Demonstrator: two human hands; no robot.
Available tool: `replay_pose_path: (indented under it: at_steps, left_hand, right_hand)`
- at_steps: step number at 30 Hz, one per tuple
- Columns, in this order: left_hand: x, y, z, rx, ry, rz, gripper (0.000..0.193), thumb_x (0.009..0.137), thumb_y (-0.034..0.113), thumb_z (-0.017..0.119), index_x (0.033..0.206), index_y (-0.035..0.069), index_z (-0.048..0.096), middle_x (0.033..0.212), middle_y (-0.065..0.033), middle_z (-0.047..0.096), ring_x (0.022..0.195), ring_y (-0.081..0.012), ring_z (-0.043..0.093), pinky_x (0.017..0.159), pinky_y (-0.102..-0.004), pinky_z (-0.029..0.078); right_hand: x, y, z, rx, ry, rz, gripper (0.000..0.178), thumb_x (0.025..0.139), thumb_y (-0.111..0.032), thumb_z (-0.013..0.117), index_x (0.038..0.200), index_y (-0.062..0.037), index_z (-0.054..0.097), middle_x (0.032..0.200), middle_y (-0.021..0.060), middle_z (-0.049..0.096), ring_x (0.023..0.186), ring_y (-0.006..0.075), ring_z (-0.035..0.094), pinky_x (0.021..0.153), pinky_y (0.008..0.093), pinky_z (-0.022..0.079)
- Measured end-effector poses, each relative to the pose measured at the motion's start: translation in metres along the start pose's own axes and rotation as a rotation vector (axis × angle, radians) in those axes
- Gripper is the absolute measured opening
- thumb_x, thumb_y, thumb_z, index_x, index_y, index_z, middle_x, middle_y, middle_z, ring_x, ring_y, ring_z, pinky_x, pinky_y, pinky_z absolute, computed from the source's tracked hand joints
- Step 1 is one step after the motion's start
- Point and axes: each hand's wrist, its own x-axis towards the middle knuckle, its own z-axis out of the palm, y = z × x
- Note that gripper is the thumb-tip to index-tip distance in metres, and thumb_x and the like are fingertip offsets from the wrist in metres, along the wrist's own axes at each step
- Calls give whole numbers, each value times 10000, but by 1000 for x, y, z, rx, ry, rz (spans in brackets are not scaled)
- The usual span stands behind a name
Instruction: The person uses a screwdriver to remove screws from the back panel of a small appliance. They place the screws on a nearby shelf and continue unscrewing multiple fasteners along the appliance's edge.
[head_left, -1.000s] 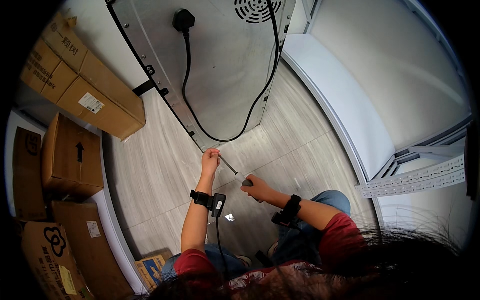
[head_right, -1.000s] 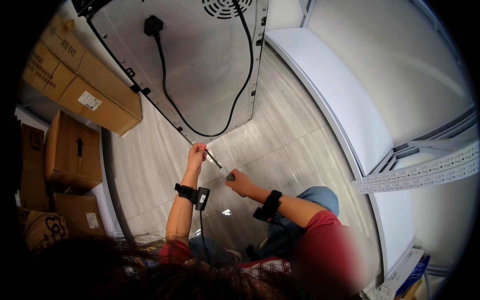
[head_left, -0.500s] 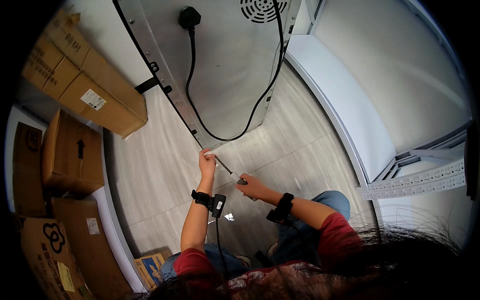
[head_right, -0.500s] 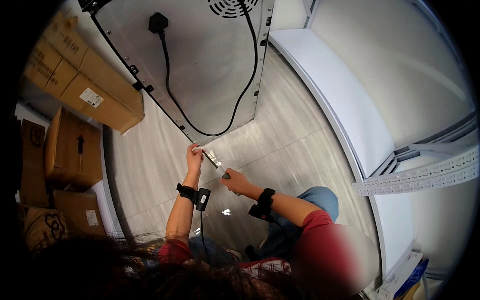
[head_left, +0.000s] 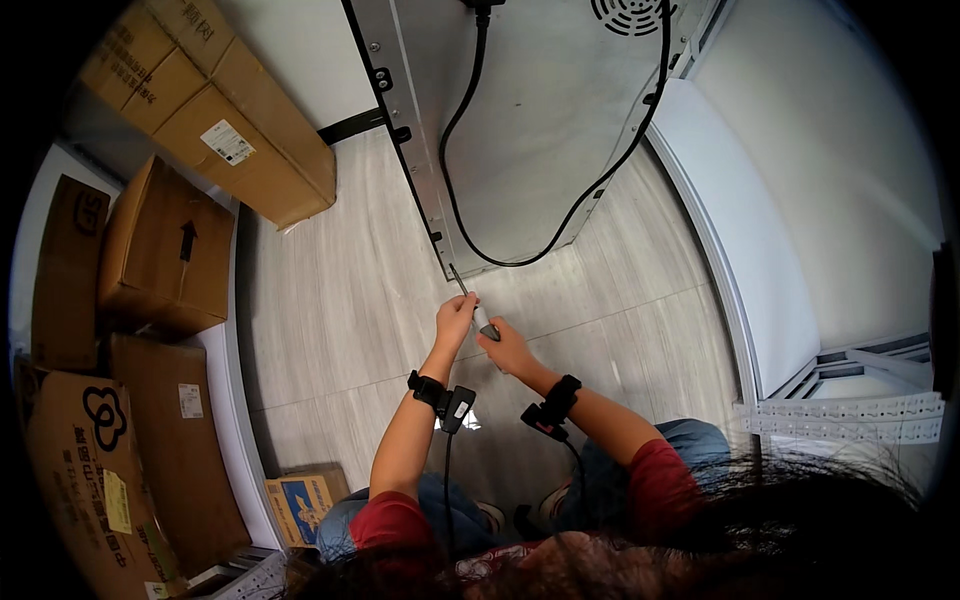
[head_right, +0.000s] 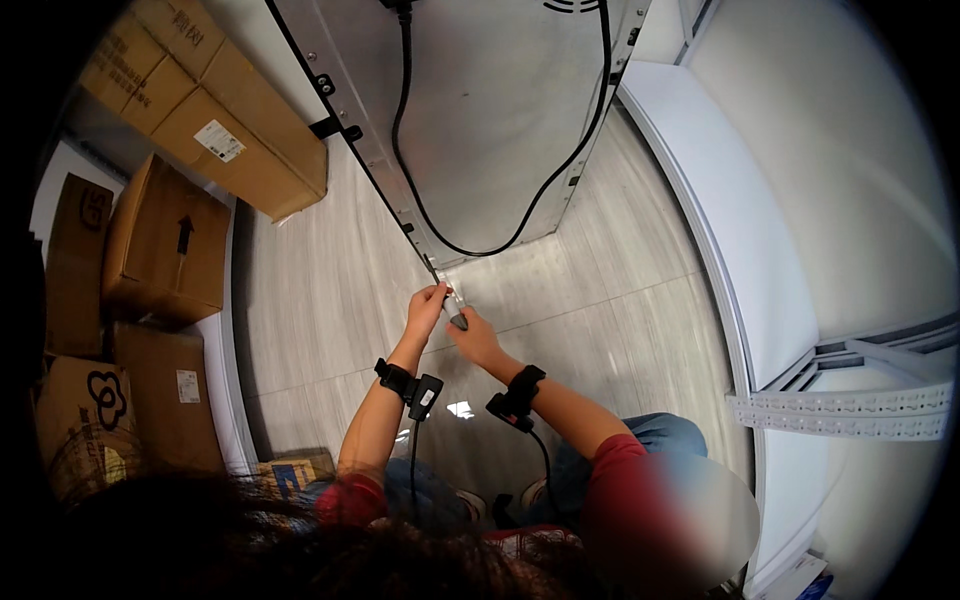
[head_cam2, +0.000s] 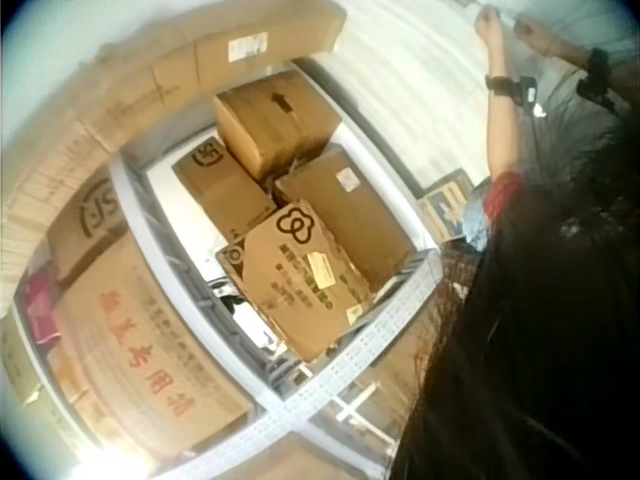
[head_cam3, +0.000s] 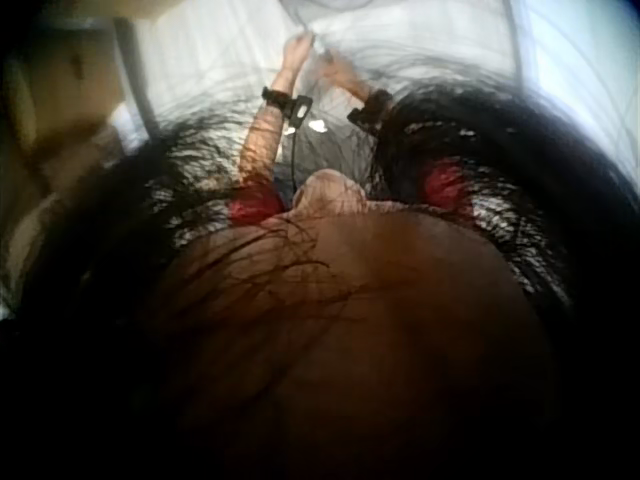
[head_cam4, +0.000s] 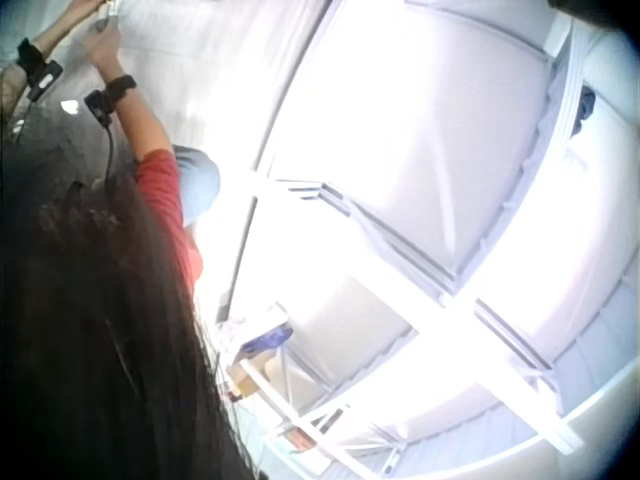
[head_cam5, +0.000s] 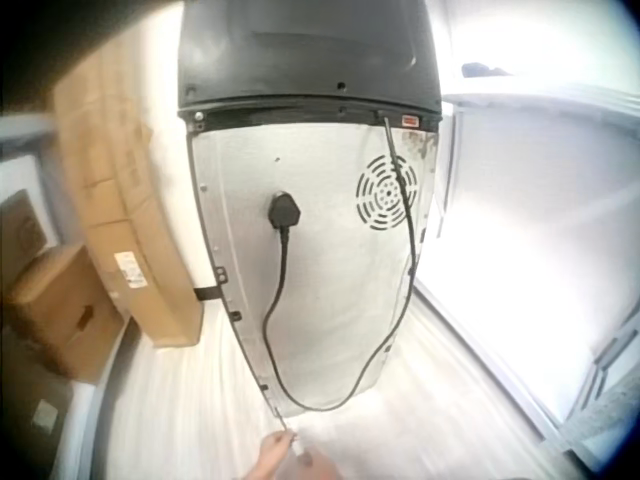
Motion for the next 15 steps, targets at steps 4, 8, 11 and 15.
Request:
replay_pose_path:
  at_steps: [4, 8, 11, 15]
  left_hand:
    - [4, 6, 6, -37, 3, 12, 340, 858, 313, 544, 796, -4, 651, 593, -20, 546, 565, -107, 473, 541, -271, 387]
    - [10, -5, 0, -45, 35, -1, 338, 852, 295, 549, 700, -2, 600, 549, -8, 495, 535, -101, 430, 510, -280, 356]
    - [11, -7, 1, -34, 23, -34, 348, 849, 291, 548, 654, 3, 557, 537, -9, 479, 533, -97, 424, 508, -281, 351]
    - [7, -3, 1, -79, 39, -24, 352, 849, 297, 548, 652, 6, 554, 532, -14, 477, 529, -98, 420, 509, -283, 353]
  right_hand:
    - [13, -1, -4, 26, 19, -19, 299, 808, -260, 607, 962, -36, 482, 691, 88, 571, 546, 160, 563, 498, 307, 439]
    - [11, -19, -2, 75, -44, 27, 286, 813, -258, 599, 937, -26, 488, 689, 81, 571, 560, 153, 564, 513, 300, 439]
    - [11, -17, -4, 48, -33, 5, 281, 817, -255, 595, 930, -22, 487, 686, 74, 568, 569, 145, 562, 522, 295, 439]
    - [11, -22, -4, 79, -62, 41, 269, 821, -250, 590, 913, -20, 485, 688, 68, 564, 575, 136, 558, 527, 291, 437]
